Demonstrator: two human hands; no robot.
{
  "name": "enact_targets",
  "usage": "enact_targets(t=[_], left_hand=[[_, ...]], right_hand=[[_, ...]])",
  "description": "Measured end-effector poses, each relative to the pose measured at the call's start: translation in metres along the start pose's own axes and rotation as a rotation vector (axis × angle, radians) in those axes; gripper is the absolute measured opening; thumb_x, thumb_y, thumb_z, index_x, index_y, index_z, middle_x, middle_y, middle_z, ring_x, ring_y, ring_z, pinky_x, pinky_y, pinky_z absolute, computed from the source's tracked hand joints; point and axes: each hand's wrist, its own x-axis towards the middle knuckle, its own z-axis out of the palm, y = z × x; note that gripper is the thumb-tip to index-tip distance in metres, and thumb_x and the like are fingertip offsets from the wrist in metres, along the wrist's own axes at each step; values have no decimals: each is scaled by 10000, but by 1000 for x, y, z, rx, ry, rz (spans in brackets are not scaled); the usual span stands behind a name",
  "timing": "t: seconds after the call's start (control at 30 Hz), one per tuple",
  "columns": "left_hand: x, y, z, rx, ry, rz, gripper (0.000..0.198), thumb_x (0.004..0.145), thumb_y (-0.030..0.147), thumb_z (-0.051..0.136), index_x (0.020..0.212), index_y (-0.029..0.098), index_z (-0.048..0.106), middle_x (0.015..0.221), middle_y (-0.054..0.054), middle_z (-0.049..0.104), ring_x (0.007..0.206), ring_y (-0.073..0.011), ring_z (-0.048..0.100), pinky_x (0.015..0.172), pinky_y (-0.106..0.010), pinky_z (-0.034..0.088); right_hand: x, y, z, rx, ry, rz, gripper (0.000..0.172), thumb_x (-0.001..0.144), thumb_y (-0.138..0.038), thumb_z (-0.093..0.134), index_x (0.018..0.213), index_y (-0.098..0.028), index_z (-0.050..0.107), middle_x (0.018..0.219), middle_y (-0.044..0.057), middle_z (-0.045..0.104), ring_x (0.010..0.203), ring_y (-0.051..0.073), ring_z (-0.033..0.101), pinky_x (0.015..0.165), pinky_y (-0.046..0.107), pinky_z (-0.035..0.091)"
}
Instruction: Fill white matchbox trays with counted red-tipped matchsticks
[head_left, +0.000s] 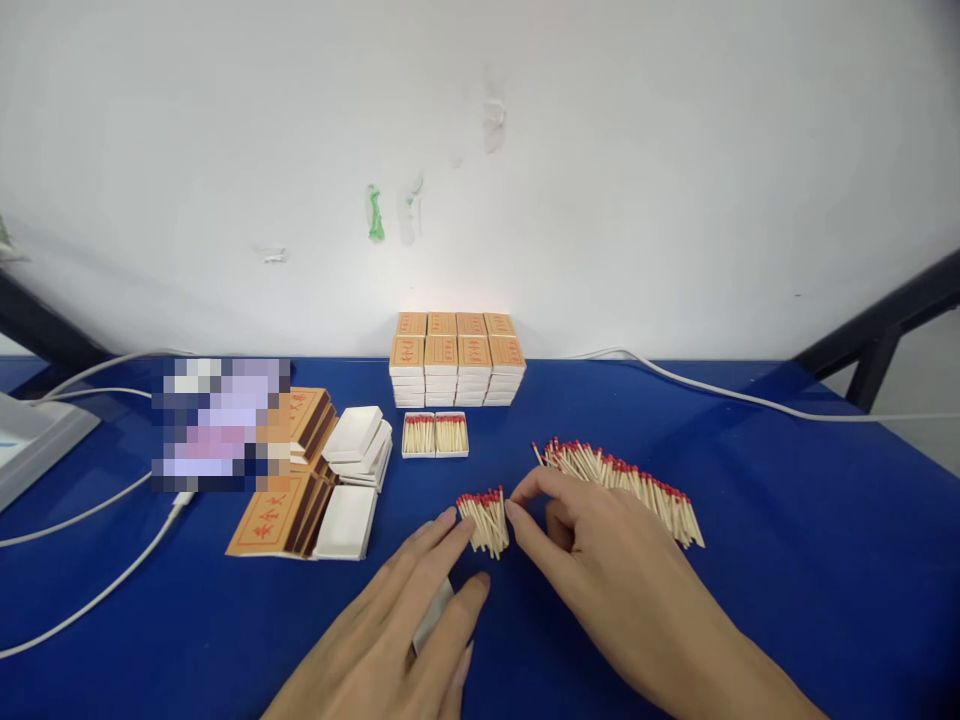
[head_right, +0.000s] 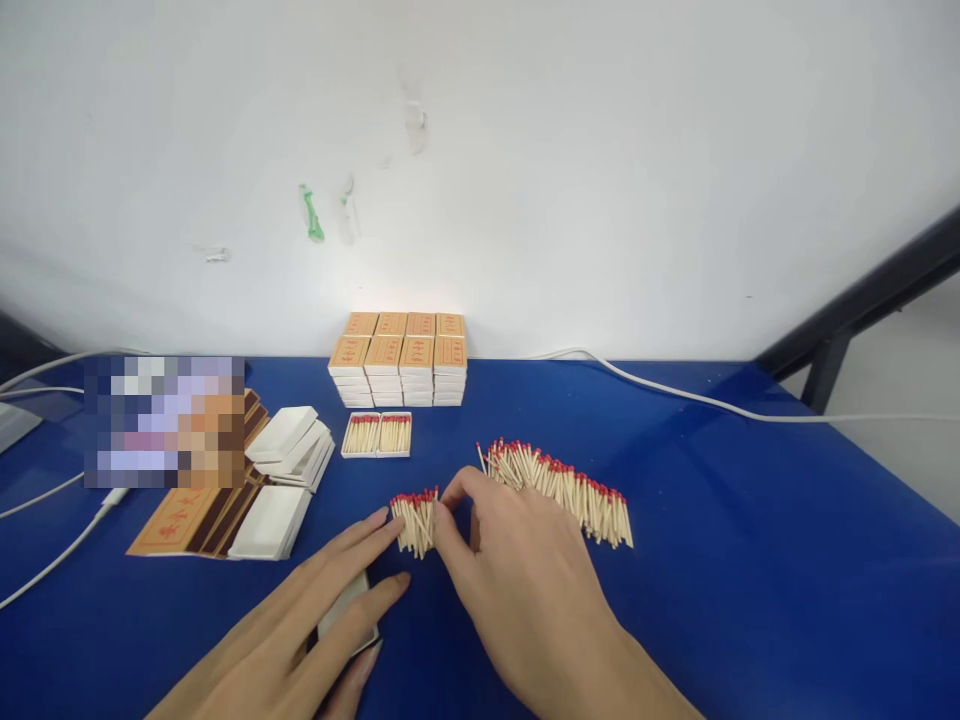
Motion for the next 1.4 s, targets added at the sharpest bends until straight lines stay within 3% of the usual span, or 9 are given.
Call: enact_targets(t=[0.13,0.2,0.23,0.47,0.8,0.97,1.13,1.27,1.4], left_hand=[[-1,1,8,-21,104,-25,388,1072,43,509,1372,99,748,1605,-248,666,1578,-352,583,1178,-462,618],[-2,3,11,-7,47,-24,404,1074,52,532,1427,96,724,1642,-258,631,1601,-363,552,1176,-471,622],[-3,4,11,-4,108,-36,406,1073,42,503,1407,91,729,1625,-267,642,1595,-365,560,1156,-474,638],[1,2,0,12,21,3,388,1054,50,542,1396,76,723,1583,-280,675,1526,-382,631,1121,-470,658],[0,-1,4,40,-33,47,517,998,-16,494,1478,34,681,1688,-293,566,1588,-413,547,1173,-517,619],[0,0,4,49,-22,14,488,1044,36,512,1505,43,671,1668,-281,595,1580,-408,557,1146,-515,631],[0,1,3,66,-13,12,495,1038,47,515,1510,36,664,1634,-290,625,1535,-418,605,1097,-518,664],[0,1,2,91,-18,5,477,1061,83,503,1508,47,667,1640,-277,625,1548,-401,595,1125,-497,650],[0,0,1,85,-17,2,459,1067,105,518,1495,39,672,1636,-267,634,1556,-396,590,1147,-474,642]], right_hand=[[-1,1,-1,0,10,30,259,1076,-407,574,904,-308,740,599,-46,592,601,194,581,589,328,353],[0,1,0,-11,14,34,261,1074,-412,575,898,-307,737,598,-44,590,602,197,581,590,329,351],[0,1,0,-13,11,30,262,1074,-409,574,895,-304,734,599,-44,590,602,196,580,593,330,352],[1,1,1,7,-1,3,261,1082,-395,584,891,-295,734,595,-50,578,591,184,565,594,327,352],[-1,0,1,1,33,-38,266,1070,-395,602,860,-302,738,584,-48,591,577,187,577,565,317,343],[3,7,2,-65,202,-65,272,1067,-413,583,880,-301,745,539,-63,589,518,188,608,556,311,342],[10,22,10,-339,468,-63,220,1040,-404,644,1124,-300,820,553,-49,676,482,247,664,536,317,271],[12,25,13,-465,487,-55,155,986,-307,743,1093,-306,856,634,-21,772,549,268,729,554,309,249],[14,19,11,-501,415,17,118,1019,-321,741,1051,-297,852,655,0,788,578,262,735,558,305,226]])
